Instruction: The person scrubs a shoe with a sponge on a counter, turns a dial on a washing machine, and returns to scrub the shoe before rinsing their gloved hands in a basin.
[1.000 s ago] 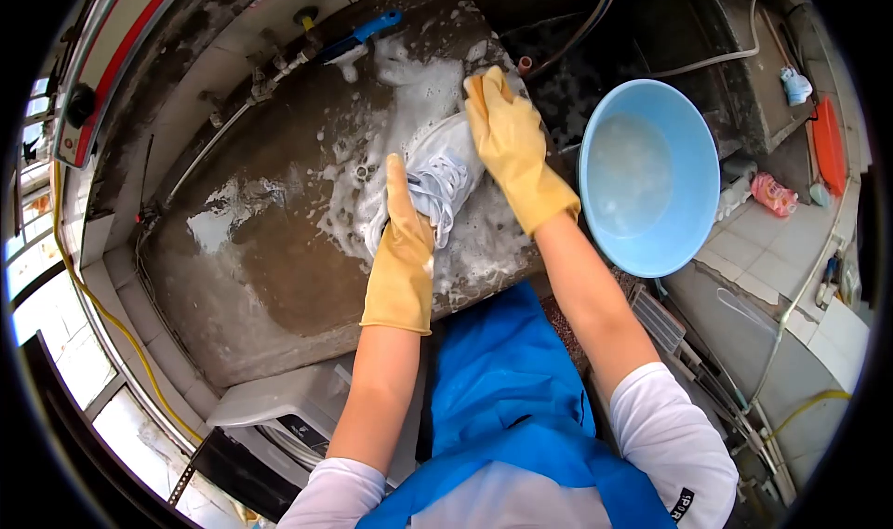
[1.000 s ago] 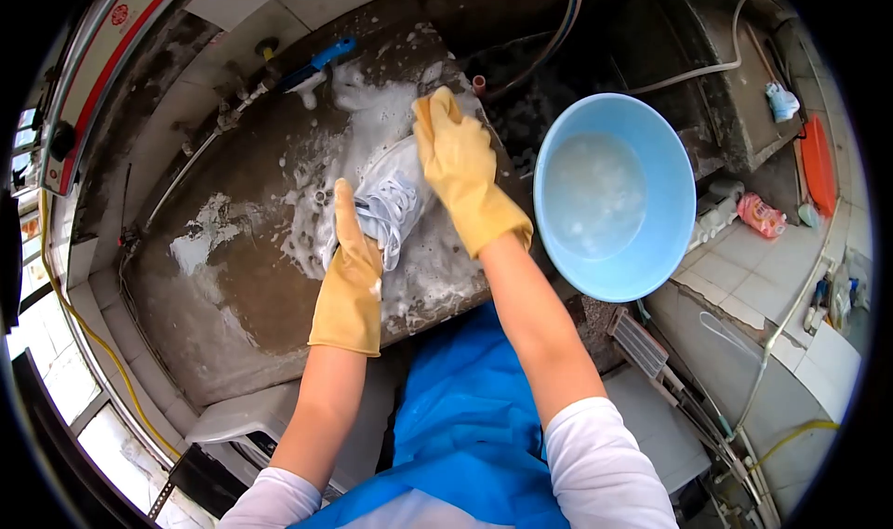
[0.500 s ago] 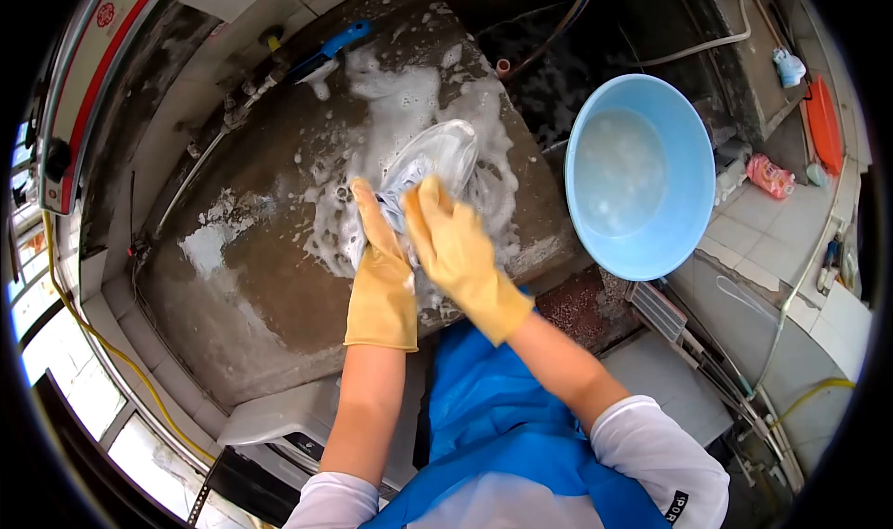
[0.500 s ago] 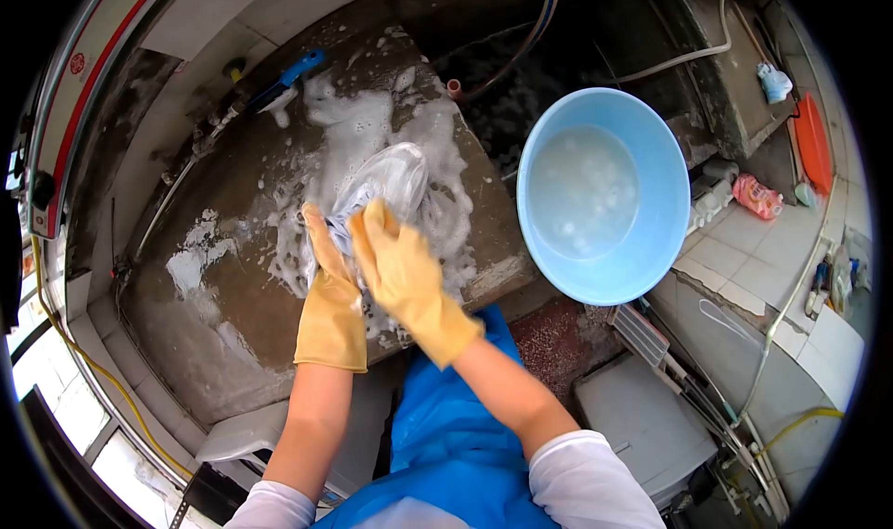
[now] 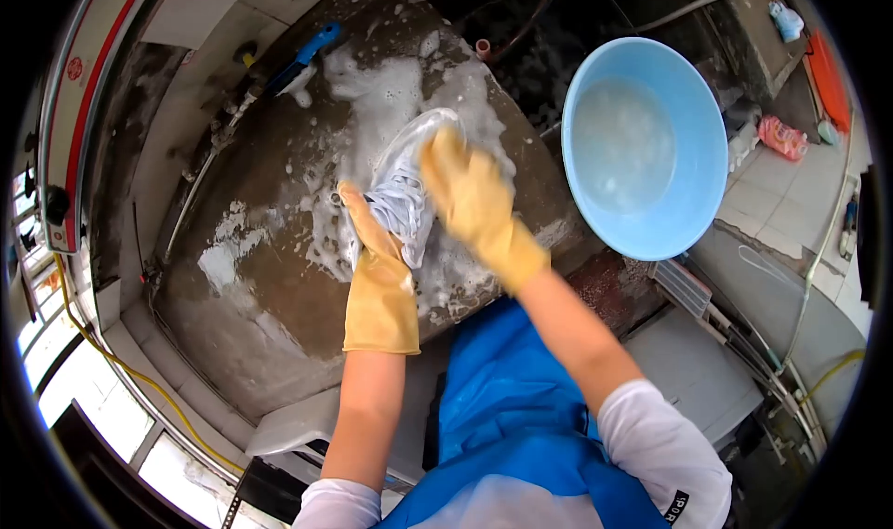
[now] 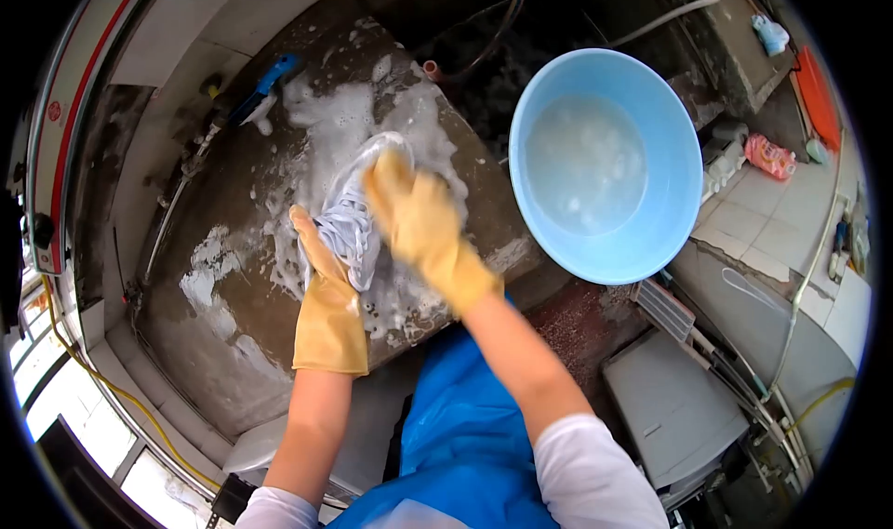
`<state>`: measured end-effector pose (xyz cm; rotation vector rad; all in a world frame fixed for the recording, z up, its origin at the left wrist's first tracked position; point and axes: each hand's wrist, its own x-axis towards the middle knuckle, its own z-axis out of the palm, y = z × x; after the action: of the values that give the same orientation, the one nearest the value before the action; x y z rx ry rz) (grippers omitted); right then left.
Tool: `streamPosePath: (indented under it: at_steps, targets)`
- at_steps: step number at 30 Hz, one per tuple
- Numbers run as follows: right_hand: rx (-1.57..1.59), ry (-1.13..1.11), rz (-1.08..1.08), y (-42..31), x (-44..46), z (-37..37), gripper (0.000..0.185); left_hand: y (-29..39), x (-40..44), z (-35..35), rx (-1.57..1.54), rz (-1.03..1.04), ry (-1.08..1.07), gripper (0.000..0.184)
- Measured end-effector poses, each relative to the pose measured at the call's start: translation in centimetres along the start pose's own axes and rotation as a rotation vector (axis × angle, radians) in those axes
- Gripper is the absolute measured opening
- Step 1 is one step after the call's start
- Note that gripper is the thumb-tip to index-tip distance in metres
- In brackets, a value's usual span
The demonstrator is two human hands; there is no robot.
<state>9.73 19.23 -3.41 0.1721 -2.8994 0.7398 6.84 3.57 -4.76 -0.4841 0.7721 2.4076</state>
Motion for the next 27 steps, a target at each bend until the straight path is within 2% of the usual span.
streamPosePath:
  at_steps: [1,2,4,5,6,7,8,9,10,12,13,14,16,17,20,21,22,24,25,26,27]
  targets:
    - [-0.387,0.029,0.052,1.7,2.2,-0.1,0.043,0.0,0.0,-0.9,0.008,-0.021,0.168,0.116]
    - [-0.38,0.027,0.057,1.4,1.9,0.4,0.043,-0.1,0.1,-0.8,0.015,-0.024,0.175,0.116]
    - [0.006,0.166,0.215,-0.7,0.9,1.6,0.042,-0.3,0.2,-0.5,-0.041,0.026,0.111,0.117]
    - [0.301,0.149,0.286,-3.8,-1.7,0.7,0.043,-0.1,0.1,-2.0,-0.034,0.018,0.111,0.117]
    - [0.59,0.156,0.368,-7.0,-4.3,-0.1,0.043,0.4,0.1,-4.6,0.057,0.019,0.181,0.115]
    - [0.749,0.207,0.349,-8.5,-5.9,-0.3,0.045,0.8,0.4,-6.1,0.15,0.026,0.253,0.113]
    - [0.735,0.186,0.333,-8.4,-6.3,-0.2,0.045,1.0,0.0,-3.3,0.158,0.026,0.259,0.113]
    - [0.568,0.105,0.292,-6.1,-4.8,0.0,0.044,1.0,-1.2,2.0,0.195,0.008,0.426,0.113]
    - [0.359,0.024,0.222,-3.1,-2.5,0.4,0.044,0.9,-0.7,-0.3,0.287,0.079,0.508,0.112]
    - [0.032,0.111,0.13,1.0,1.0,2.6,0.044,0.5,0.2,-4.8,0.489,0.199,0.696,0.112]
    - [0.06,0.185,0.141,1.2,1.5,3.6,0.045,0.6,-0.2,-4.9,0.283,0.112,0.495,0.111]
    - [-0.049,0.048,0.244,-1.6,0.9,0.9,0.046,0.5,-0.6,-4.9,0.227,0.097,0.454,0.11]
    - [0.727,0.04,0.414,-6.5,-4.3,0.1,0.048,0.3,-0.6,-5.0,0.204,0.118,0.448,0.108]
    - [0.839,0.17,0.383,-8.3,-4.9,-1.0,0.047,0.5,-0.8,-5.0,0.198,0.121,0.443,0.106]
    - [0.851,-0.138,0.545,-3.2,-1.3,-1.4,0.047,0.6,-1.3,-5.3,0.177,0.135,0.439,0.103]
    - [0.309,-0.078,0.274,-0.5,1.6,-0.2,0.045,0.5,-1.3,-5.3,0.168,0.143,0.433,0.102]
    - [-0.289,0.09,0.101,2.2,4.6,0.9,0.045,0.4,-1.1,-5.5,0.162,0.157,0.428,0.1]
    - [-0.392,0.043,0.08,2.3,5.7,1.0,0.044,0.3,-1.2,-6.1,0.133,0.159,0.408,0.098]
    - [-0.047,0.028,0.13,0.9,3.4,1.1,0.045,0.4,-1.3,-6.4,0.066,0.113,0.294,0.097]
    - [0.29,0.018,0.171,-1.5,0.1,0.8,0.046,0.9,-1.2,-7.7,-0.083,-0.028,-0.02,0.096]
    - [0.414,-0.007,0.244,-4.9,-3.2,-0.6,0.048,1.4,-0.6,-9.2,-0.23,-0.263,-0.424,0.095]
